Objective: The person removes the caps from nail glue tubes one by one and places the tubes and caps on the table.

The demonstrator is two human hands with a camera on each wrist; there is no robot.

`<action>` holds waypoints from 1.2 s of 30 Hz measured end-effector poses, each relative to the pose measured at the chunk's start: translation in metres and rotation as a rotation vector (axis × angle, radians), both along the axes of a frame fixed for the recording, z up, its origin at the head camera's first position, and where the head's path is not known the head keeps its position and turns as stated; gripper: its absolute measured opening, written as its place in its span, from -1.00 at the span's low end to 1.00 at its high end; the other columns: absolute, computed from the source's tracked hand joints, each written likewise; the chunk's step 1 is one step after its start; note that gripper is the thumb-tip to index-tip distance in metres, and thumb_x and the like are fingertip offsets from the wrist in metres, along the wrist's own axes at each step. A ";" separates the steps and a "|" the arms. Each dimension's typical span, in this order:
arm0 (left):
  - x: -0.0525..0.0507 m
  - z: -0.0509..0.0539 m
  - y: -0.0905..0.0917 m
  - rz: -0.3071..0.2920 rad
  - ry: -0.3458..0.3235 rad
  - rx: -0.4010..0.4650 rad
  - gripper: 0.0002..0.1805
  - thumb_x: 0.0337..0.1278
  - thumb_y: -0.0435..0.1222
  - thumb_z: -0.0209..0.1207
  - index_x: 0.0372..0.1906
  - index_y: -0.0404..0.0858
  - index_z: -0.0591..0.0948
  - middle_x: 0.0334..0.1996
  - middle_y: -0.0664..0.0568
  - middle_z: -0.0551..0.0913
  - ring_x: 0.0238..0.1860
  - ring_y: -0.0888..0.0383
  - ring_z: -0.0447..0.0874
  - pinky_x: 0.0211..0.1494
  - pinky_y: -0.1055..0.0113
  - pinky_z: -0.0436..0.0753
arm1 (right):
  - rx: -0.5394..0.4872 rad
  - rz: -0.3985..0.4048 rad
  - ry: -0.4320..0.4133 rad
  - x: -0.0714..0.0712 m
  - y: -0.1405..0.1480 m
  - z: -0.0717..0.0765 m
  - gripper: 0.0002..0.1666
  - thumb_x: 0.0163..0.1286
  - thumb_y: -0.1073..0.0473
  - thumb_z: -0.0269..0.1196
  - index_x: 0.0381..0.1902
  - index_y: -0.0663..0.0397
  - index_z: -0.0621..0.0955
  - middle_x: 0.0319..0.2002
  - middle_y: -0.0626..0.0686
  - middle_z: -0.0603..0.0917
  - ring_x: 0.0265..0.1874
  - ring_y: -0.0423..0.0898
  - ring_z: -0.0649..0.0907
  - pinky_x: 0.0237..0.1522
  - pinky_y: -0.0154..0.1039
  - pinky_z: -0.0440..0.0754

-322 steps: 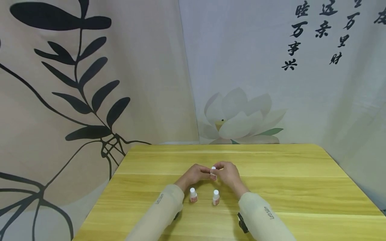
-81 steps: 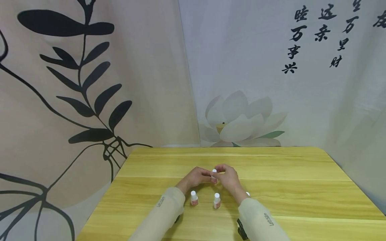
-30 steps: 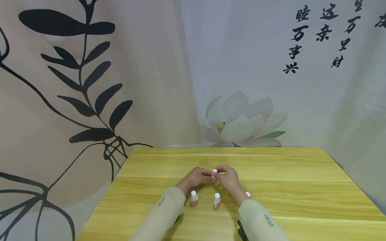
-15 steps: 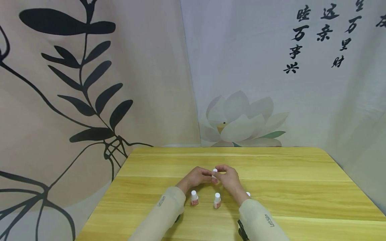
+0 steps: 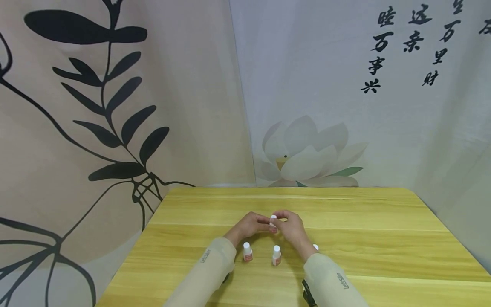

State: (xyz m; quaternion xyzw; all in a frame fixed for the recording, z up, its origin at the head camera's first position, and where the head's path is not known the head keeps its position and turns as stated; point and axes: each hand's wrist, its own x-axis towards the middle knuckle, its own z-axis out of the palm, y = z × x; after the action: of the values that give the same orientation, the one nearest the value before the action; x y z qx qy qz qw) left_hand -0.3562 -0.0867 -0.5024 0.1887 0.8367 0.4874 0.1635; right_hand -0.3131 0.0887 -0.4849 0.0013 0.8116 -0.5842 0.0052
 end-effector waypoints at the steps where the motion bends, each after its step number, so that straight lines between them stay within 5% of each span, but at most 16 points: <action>1: 0.000 0.000 0.000 0.000 -0.004 0.001 -0.80 0.18 -0.11 0.36 -0.13 -0.05 0.79 -0.23 0.20 0.78 0.06 0.21 0.60 0.32 0.03 0.39 | -0.001 0.003 -0.001 0.000 0.000 0.000 -0.71 0.41 0.15 0.28 0.01 0.17 0.66 -0.02 0.05 0.66 -0.12 -0.01 0.61 -0.19 -0.17 0.59; 15: -0.001 -0.001 0.000 0.015 0.002 0.002 -0.82 0.17 -0.13 0.36 -0.15 -0.04 0.80 -0.19 0.19 0.78 0.06 0.21 0.60 0.32 0.02 0.40 | 0.016 -0.024 0.010 -0.002 -0.001 -0.001 -0.62 0.34 0.13 0.34 0.06 0.20 0.65 -0.05 0.08 0.67 -0.06 0.03 0.60 -0.11 -0.12 0.59; 20: 0.000 0.001 0.000 0.014 0.002 0.009 -0.81 0.18 -0.14 0.36 -0.14 -0.07 0.80 -0.18 0.16 0.78 0.07 0.19 0.60 0.32 0.01 0.40 | 0.062 -0.035 0.021 -0.003 0.000 -0.001 -0.75 0.32 0.12 0.37 -0.11 0.13 0.70 -0.12 0.05 0.69 -0.17 -0.01 0.59 -0.25 -0.20 0.56; 28: 0.001 0.002 0.000 0.015 0.002 0.014 -0.81 0.18 -0.13 0.36 -0.16 -0.09 0.79 -0.21 0.15 0.78 0.07 0.17 0.60 0.31 0.00 0.41 | 0.035 -0.009 0.048 -0.002 0.000 0.003 -0.75 0.37 0.15 0.32 -0.05 0.14 0.70 -0.11 0.04 0.70 -0.30 -0.02 0.63 -0.42 -0.25 0.54; 36: 0.002 0.002 -0.001 0.008 0.023 0.003 -0.81 0.20 -0.15 0.34 -0.14 -0.10 0.79 -0.16 0.15 0.77 0.10 0.11 0.58 0.29 -0.02 0.43 | 0.055 -0.029 0.093 -0.003 0.002 0.010 -0.74 0.39 0.12 0.31 -0.04 0.12 0.69 -0.08 0.04 0.69 -0.21 -0.03 0.62 -0.24 -0.19 0.61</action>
State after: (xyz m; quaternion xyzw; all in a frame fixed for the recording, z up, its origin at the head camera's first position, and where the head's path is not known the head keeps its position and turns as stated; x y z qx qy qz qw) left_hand -0.3547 -0.0875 -0.5003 0.1913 0.8386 0.4871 0.1515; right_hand -0.3162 0.0905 -0.4754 -0.0142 0.8265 -0.5612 -0.0412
